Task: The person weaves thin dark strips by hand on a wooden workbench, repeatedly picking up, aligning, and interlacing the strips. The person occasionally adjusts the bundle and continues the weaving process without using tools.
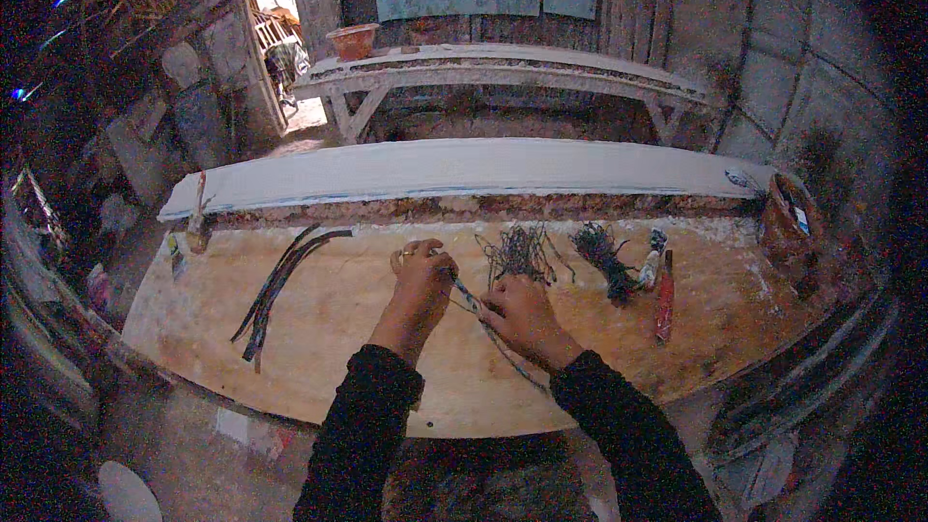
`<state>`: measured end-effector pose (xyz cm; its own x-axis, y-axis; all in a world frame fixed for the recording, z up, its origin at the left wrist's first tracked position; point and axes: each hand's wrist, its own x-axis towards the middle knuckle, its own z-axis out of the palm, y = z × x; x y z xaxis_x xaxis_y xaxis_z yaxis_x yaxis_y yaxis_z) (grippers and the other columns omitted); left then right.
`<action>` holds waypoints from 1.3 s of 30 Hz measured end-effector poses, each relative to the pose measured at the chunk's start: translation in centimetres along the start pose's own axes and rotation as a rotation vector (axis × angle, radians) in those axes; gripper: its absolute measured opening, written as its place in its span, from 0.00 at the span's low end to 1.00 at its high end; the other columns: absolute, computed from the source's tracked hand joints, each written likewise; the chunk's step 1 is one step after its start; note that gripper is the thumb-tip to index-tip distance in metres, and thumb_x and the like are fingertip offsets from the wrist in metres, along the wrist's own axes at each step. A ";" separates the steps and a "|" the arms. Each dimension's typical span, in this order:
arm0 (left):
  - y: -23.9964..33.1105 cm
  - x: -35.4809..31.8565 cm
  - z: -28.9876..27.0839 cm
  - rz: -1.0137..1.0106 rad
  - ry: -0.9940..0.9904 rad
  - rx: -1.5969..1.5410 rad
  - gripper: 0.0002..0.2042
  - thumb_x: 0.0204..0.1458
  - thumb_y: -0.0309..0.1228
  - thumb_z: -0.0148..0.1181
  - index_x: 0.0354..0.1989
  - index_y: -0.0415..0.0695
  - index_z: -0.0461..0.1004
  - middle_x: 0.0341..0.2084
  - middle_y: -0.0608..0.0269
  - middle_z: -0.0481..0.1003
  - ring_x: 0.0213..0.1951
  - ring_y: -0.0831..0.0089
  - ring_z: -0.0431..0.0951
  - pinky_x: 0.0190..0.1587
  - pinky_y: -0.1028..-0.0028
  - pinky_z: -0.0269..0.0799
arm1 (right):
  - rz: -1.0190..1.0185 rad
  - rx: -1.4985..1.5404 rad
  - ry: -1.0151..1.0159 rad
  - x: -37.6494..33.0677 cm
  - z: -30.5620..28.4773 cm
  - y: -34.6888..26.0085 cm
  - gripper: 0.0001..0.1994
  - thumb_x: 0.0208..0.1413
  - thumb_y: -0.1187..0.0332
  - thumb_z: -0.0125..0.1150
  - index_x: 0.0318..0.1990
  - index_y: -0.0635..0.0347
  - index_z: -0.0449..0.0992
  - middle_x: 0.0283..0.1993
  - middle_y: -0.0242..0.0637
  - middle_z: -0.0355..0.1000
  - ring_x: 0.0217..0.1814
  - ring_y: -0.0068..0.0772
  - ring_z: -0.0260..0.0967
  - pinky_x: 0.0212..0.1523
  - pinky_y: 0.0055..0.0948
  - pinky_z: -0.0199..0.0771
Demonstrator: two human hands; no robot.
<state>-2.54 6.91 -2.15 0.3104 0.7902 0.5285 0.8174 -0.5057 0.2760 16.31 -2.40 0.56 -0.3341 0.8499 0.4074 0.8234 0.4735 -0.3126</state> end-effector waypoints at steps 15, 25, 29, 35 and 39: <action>1.9 -0.4 -4.4 -0.084 -0.065 -0.057 0.09 0.35 0.30 0.67 0.27 0.52 0.75 0.30 0.68 0.73 0.45 0.63 0.70 0.58 0.50 0.46 | 0.433 0.294 0.298 0.6 -3.0 2.1 0.08 0.47 0.69 0.58 0.30 0.65 0.73 0.30 0.43 0.69 0.34 0.40 0.68 0.37 0.35 0.67; -1.8 1.8 -1.1 0.007 0.241 -0.436 0.04 0.47 0.27 0.61 0.31 0.51 0.76 0.24 0.69 0.75 0.34 0.68 0.73 0.48 0.63 0.53 | 0.409 0.862 0.275 0.6 -1.7 1.4 0.17 0.56 0.60 0.58 0.47 0.62 0.69 0.39 0.36 0.71 0.41 0.33 0.68 0.41 0.31 0.68; -1.4 1.8 -2.2 0.039 0.312 -0.481 0.05 0.49 0.29 0.60 0.34 0.52 0.77 0.28 0.67 0.78 0.34 0.68 0.74 0.47 0.64 0.55 | 0.532 1.347 -0.124 0.4 -2.7 -2.7 0.19 0.57 0.57 0.56 0.51 0.58 0.66 0.36 0.32 0.71 0.35 0.26 0.69 0.35 0.26 0.69; -1.7 2.1 -2.8 -0.171 0.388 -0.485 0.04 0.49 0.31 0.61 0.34 0.51 0.77 0.25 0.67 0.77 0.32 0.68 0.74 0.44 0.62 0.58 | 0.711 1.436 -0.342 -0.5 -3.0 -1.7 0.13 0.60 0.55 0.51 0.41 0.54 0.69 0.21 0.23 0.61 0.22 0.15 0.62 0.20 0.16 0.60; -4.2 1.5 -1.2 0.043 0.534 -0.207 0.17 0.41 0.23 0.63 0.42 0.47 0.70 0.34 0.62 0.69 0.41 0.64 0.68 0.48 0.64 0.59 | 0.757 1.375 -0.262 -0.3 -4.1 -1.0 0.14 0.61 0.51 0.46 0.40 0.50 0.69 0.23 0.19 0.58 0.19 0.13 0.51 0.15 0.18 0.50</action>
<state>-6.12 9.80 -1.52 0.0091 0.5101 0.8601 0.6807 -0.6332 0.3684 17.45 -4.09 4.25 -0.2437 0.9215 -0.3024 -0.1462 -0.3431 -0.9278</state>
